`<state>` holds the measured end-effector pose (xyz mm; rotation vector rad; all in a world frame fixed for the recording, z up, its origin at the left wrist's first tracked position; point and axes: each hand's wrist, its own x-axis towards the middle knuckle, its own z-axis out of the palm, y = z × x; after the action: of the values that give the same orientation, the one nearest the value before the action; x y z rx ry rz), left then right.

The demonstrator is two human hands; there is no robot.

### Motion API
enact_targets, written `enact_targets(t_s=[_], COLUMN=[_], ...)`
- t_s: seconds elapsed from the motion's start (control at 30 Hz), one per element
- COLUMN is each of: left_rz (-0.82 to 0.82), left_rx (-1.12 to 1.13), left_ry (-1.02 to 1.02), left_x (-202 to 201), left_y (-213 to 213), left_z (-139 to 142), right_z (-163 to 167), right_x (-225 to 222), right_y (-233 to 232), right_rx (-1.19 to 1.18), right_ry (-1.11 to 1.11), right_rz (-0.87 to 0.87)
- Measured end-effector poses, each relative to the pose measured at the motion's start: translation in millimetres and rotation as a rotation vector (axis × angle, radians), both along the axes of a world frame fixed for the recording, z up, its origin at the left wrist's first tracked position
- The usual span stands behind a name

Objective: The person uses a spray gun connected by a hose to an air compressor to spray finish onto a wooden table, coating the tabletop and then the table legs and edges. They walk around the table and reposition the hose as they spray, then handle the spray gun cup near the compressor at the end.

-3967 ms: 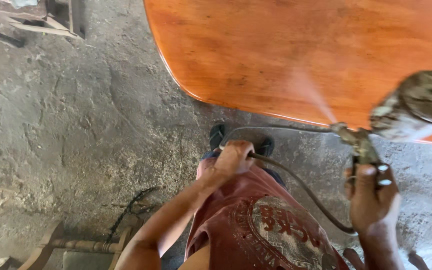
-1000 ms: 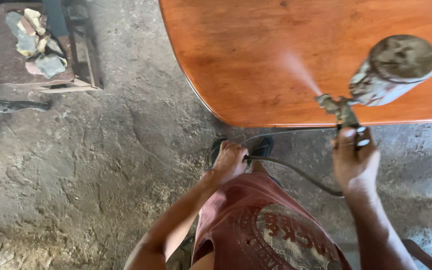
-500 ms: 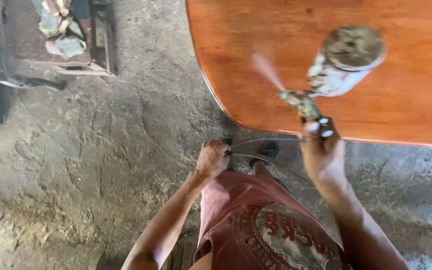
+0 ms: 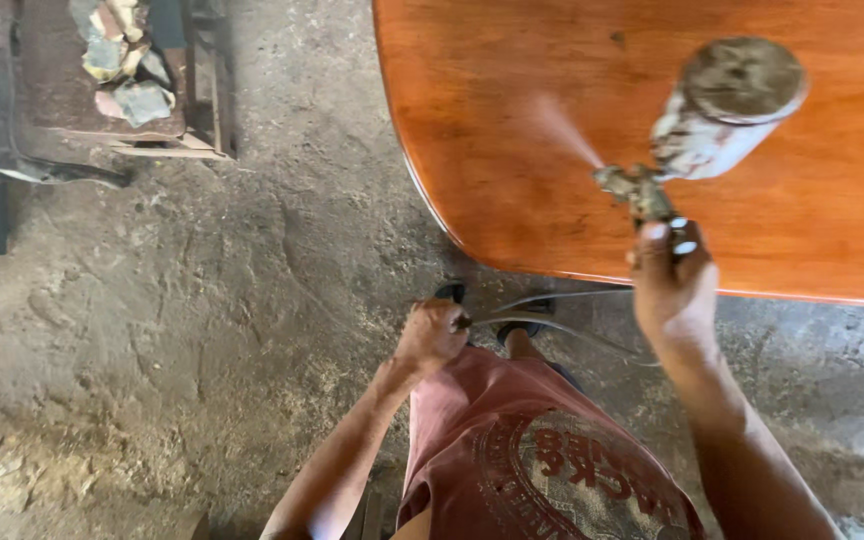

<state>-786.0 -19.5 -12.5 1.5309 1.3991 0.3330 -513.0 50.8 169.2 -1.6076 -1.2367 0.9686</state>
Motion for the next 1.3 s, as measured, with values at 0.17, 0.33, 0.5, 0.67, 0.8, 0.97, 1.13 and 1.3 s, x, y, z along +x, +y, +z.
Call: enact_targets(t_s=[0.17,0.33,0.5,0.67,0.8,0.97,1.13,1.3], left_rz=[-0.194,-0.204,0.019,0.096,0.125,0.041,-0.090,-0.272], left_rx=[0.053,0.410,-0.117,0.003,0.130,-0.140,-0.027,-0.061], left_ry=[-0.038,-0.039,-0.065,0.022,0.004,-0.012,-0.141,-0.239], left_x=[36,47,-3,-60,-67,-36,8,42], left_y=[10,24,20,8,0,4,18,30], left_z=[8,23,29,17,14,18,22,29], right_z=[1,0,3,3,-1,2,2,-13], right_x=[59,69,10,-62,-84,-51,17,83], right_y=[-11,2,22,42,61,68,51,36], right_rx=[-0.058,-0.036,-0.052,-0.121,-0.125,-0.110,-0.117,-0.059], right_ry=[-0.166,-0.444,0.093,0.161,0.112,0.133,0.050,0.005], right_rz=[-0.259,-0.310,-0.106,0.093,0.187,0.076,-0.108,-0.264])
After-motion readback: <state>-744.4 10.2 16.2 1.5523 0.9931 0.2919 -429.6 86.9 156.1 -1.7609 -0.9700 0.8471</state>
